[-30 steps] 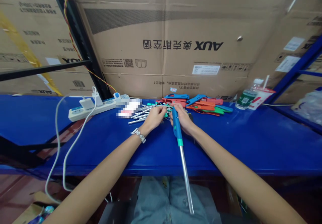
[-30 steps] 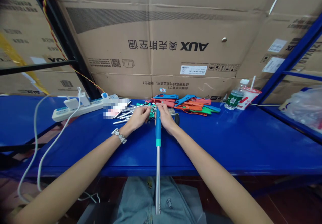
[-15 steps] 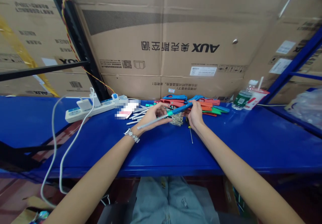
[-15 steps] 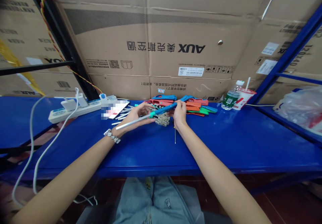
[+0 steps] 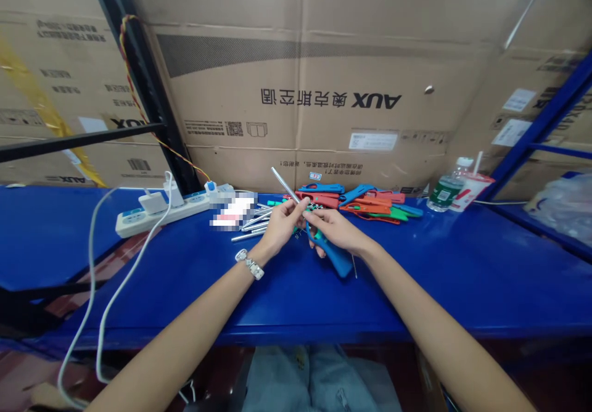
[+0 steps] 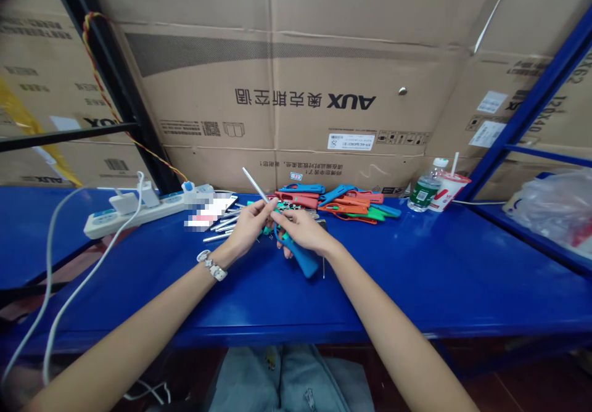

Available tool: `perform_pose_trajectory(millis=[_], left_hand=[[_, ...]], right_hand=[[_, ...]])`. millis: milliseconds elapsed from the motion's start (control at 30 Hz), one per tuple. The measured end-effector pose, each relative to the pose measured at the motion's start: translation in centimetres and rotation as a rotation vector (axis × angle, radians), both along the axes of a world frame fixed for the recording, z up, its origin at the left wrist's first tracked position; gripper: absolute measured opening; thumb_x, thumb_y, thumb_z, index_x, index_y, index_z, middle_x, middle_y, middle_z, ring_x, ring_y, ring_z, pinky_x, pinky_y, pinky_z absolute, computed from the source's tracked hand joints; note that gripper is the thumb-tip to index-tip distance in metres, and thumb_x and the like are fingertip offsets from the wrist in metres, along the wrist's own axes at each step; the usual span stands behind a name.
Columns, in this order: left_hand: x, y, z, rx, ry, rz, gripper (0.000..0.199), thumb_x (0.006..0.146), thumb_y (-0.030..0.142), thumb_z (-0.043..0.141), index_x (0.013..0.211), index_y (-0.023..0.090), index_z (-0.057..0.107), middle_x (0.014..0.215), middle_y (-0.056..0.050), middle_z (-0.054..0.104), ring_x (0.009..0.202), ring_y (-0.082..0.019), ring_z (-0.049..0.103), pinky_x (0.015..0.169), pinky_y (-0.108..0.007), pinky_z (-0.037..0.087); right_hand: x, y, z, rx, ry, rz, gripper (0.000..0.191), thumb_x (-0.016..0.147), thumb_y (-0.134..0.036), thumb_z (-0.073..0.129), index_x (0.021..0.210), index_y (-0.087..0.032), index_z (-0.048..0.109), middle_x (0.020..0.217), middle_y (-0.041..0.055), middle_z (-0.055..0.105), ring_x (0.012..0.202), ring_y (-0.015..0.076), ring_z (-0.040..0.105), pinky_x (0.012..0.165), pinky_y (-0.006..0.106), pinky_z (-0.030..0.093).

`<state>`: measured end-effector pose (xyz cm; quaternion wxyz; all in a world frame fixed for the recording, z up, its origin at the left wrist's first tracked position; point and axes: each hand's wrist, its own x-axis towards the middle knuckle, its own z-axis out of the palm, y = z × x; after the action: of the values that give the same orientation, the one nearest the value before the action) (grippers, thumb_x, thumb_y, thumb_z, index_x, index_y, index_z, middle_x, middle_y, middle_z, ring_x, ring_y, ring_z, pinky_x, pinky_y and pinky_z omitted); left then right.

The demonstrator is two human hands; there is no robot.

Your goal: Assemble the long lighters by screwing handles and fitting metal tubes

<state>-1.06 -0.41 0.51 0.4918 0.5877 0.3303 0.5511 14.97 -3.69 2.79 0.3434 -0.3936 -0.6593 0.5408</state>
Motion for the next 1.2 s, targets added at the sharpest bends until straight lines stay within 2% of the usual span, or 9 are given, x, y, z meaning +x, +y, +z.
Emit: perform_pose_trajectory(millis=[133,200,367,500,633,700,900,1067,1200], left_hand=[[-0.2,0.6,0.0,-0.019,-0.148,0.034,0.047,0.081,0.062,0.069,0.084,0.016,0.064,0.063,0.004,0.052,0.054,-0.008,0.050,0.054,-0.021,0.043],[-0.6,0.8,0.0,-0.012,-0.139,0.035,0.042,0.080,0.057,0.072,0.080,0.016,0.063,0.064,0.003,0.053,0.056,-0.007,0.050,0.056,-0.021,0.044],[-1.0,0.9,0.0,-0.089,-0.165,0.007,0.040,0.081,0.051,0.074,0.073,0.015,0.059,0.065,0.002,0.054,0.055,-0.007,0.049,0.056,-0.021,0.044],[-0.7,0.7,0.3,-0.114,-0.205,0.017,0.038,0.083,0.049,0.074,0.074,0.015,0.059,0.063,0.003,0.053,0.053,-0.006,0.048,0.054,-0.020,0.044],[-0.3,0.7,0.4,-0.093,-0.192,-0.020,0.039,0.084,0.053,0.072,0.079,0.016,0.061,0.061,0.004,0.053,0.051,-0.006,0.049,0.051,-0.020,0.043],[-0.1,0.7,0.4,-0.093,-0.192,-0.051,0.041,0.084,0.055,0.071,0.078,0.016,0.060,0.060,0.004,0.052,0.049,-0.006,0.050,0.050,-0.020,0.042],[0.3,0.4,0.6,-0.104,-0.235,-0.049,0.042,0.076,0.053,0.080,0.073,0.015,0.061,0.059,0.004,0.052,0.051,-0.006,0.048,0.050,-0.019,0.040],[0.4,-0.4,0.5,-0.159,-0.217,-0.124,0.039,0.072,0.050,0.083,0.072,0.015,0.067,0.064,0.000,0.058,0.059,-0.009,0.053,0.057,-0.021,0.043],[0.4,-0.5,0.1,-0.234,-0.297,-0.198,0.033,0.070,0.044,0.086,0.080,0.015,0.071,0.076,-0.003,0.067,0.071,-0.012,0.061,0.068,-0.023,0.050]], right_hand=[[-0.5,0.4,-0.5,-0.105,0.162,0.058,0.038,0.087,-0.053,0.068,0.082,-0.016,0.060,0.067,0.0026,0.068,0.050,0.0134,0.064,0.047,0.025,0.053],[-0.5,0.5,-0.6,-0.169,0.202,0.067,0.035,0.083,-0.049,0.072,0.083,-0.015,0.062,0.074,0.0047,0.070,0.056,0.0143,0.066,0.050,0.025,0.055],[-0.7,0.7,-0.2,-0.267,0.186,0.016,0.026,0.090,-0.041,0.066,0.085,-0.016,0.061,0.063,-0.0007,0.062,0.044,0.0100,0.056,0.034,0.018,0.040],[-1.0,1.0,0.2,-0.292,0.152,-0.030,0.026,0.097,-0.040,0.056,0.085,-0.017,0.060,0.058,-0.0014,0.059,0.038,0.0086,0.050,0.031,0.017,0.035],[-0.9,1.1,0.5,-0.278,0.201,0.004,0.021,0.094,-0.031,0.062,0.081,-0.015,0.061,0.065,0.0037,0.066,0.052,0.0134,0.064,0.048,0.024,0.054],[-0.9,1.0,0.5,-0.272,0.247,0.017,0.020,0.092,-0.028,0.064,0.079,-0.014,0.061,0.067,0.0039,0.066,0.055,0.0133,0.065,0.054,0.025,0.057],[-1.3,0.5,0.1,-0.271,0.234,-0.013,0.028,0.092,-0.047,0.064,0.092,-0.020,0.057,0.054,-0.0090,0.050,0.033,0.0068,0.043,0.030,0.017,0.033],[-1.1,0.6,0.4,-0.271,0.246,-0.067,0.023,0.097,-0.042,0.058,0.090,-0.020,0.055,0.054,-0.0075,0.051,0.033,0.0072,0.044,0.031,0.018,0.034],[-0.9,0.6,0.4,-0.305,0.286,-0.094,0.032,0.097,-0.045,0.056,0.081,-0.018,0.055,0.054,-0.0036,0.055,0.035,0.0085,0.048,0.032,0.019,0.038]])
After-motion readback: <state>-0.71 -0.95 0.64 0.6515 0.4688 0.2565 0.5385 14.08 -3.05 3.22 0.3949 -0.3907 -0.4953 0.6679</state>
